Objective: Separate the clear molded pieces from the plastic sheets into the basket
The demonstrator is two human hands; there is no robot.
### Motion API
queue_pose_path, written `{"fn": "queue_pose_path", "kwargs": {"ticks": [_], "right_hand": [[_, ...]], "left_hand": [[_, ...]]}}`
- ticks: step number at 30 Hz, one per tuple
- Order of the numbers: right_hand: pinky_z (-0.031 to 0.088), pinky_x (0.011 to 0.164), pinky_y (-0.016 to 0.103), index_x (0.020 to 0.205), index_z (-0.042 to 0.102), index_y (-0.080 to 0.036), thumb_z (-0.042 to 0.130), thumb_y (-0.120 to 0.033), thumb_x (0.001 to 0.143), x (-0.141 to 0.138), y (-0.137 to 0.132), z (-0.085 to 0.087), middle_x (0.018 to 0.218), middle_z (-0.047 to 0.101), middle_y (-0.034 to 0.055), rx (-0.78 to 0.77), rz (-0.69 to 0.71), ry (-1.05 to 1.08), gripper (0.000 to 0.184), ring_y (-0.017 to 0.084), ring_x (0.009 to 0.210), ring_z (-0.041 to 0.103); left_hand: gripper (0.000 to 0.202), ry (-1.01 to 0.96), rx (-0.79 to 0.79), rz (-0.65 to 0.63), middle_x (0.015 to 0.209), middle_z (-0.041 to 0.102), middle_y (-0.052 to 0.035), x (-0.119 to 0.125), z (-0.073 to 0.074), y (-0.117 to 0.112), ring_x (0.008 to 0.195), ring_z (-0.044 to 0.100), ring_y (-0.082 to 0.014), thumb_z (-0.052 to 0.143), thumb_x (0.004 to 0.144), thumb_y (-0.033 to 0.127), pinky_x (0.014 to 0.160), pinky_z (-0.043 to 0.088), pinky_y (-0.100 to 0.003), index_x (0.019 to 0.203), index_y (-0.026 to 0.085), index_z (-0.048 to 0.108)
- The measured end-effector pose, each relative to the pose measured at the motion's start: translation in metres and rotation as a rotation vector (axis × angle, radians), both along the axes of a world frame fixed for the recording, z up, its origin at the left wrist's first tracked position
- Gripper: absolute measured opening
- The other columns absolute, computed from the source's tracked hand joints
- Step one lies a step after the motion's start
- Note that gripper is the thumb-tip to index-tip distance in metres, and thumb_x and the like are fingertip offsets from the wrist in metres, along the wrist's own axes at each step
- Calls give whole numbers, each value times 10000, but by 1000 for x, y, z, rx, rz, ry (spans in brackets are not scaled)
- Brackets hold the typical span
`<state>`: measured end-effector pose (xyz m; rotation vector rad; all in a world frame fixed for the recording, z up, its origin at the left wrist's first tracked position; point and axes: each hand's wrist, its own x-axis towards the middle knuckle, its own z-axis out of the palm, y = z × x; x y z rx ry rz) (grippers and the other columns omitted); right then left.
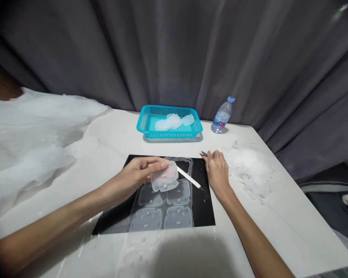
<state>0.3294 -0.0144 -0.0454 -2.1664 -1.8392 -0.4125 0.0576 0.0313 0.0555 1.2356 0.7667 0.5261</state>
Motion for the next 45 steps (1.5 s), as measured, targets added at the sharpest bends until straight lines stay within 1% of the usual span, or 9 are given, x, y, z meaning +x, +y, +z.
{"fn": "queue_pose_path", "kwargs": {"ticks": [6,12,15,18,22,25,27,36,45], "right_hand": [[414,790,398,1115,716,-96,400,-291,1087,-5,-2,9,998,623,196,-67,-48,-90,372,327,973,534],[392,764,405,1022,715,-77,405,-238,1078,-8,-5,13,995,639,230,-106,-96,-106,354,331,930,584],[394,735,388,1061,710,-93,390,-274,1085,-10,-8,16,1008,650,210,-97,-96,-91,369,312,901,609],[423,727,353,1113,702,-156,422,-361,1082,-11,-12,24,1032,672,141,-107,15,153,348,266,889,646],[474,735,332,1272,623,-194,543,-519,1019,-12,-21,37,860,671,26,-353,221,628,420,216,799,651],[493,744,341,1416,524,-220,658,-563,944,-13,-29,44,876,653,-3,-480,294,704,599,200,772,635],[497,733,338,1434,512,-239,687,-547,932,-14,-32,45,891,658,-3,-515,318,718,614,198,774,644],[488,735,338,1233,588,-234,675,-444,949,-5,-29,37,762,658,-42,-498,362,796,364,167,669,621],[408,661,288,924,600,-210,642,-382,947,-4,-27,51,714,531,-47,-636,325,886,178,151,683,532]], "left_hand": [[332,-195,-245,48,1022,795,-148,2,-11,7,918,747,-231,600,1028,384,919,587,-387,1001,100,770],[436,-197,-300,54,998,799,-172,1,-6,8,916,772,-255,527,1062,436,976,561,-416,1039,68,760],[431,-195,-313,59,1008,800,-175,0,-7,9,911,774,-255,510,1069,421,972,561,-412,1056,64,752],[448,-192,-314,60,1038,799,-181,0,-8,9,922,773,-256,491,1075,428,962,563,-400,1052,65,753],[486,-185,-296,48,1040,800,-189,1,-7,10,930,770,-259,470,1076,452,945,568,-388,1037,64,761],[531,-184,-292,31,1018,801,-196,0,-8,11,928,767,-266,454,1071,491,939,570,-392,1051,59,763],[568,-185,-301,26,991,801,-199,0,-9,12,937,765,-275,450,1061,532,943,567,-401,1068,58,762],[612,-188,-308,12,990,794,-191,-2,-10,14,895,755,-257,469,1033,597,947,563,-397,1039,62,766],[530,-195,-316,22,958,792,-169,-1,-8,11,920,756,-267,492,1036,570,938,576,-421,1028,95,727]]}}
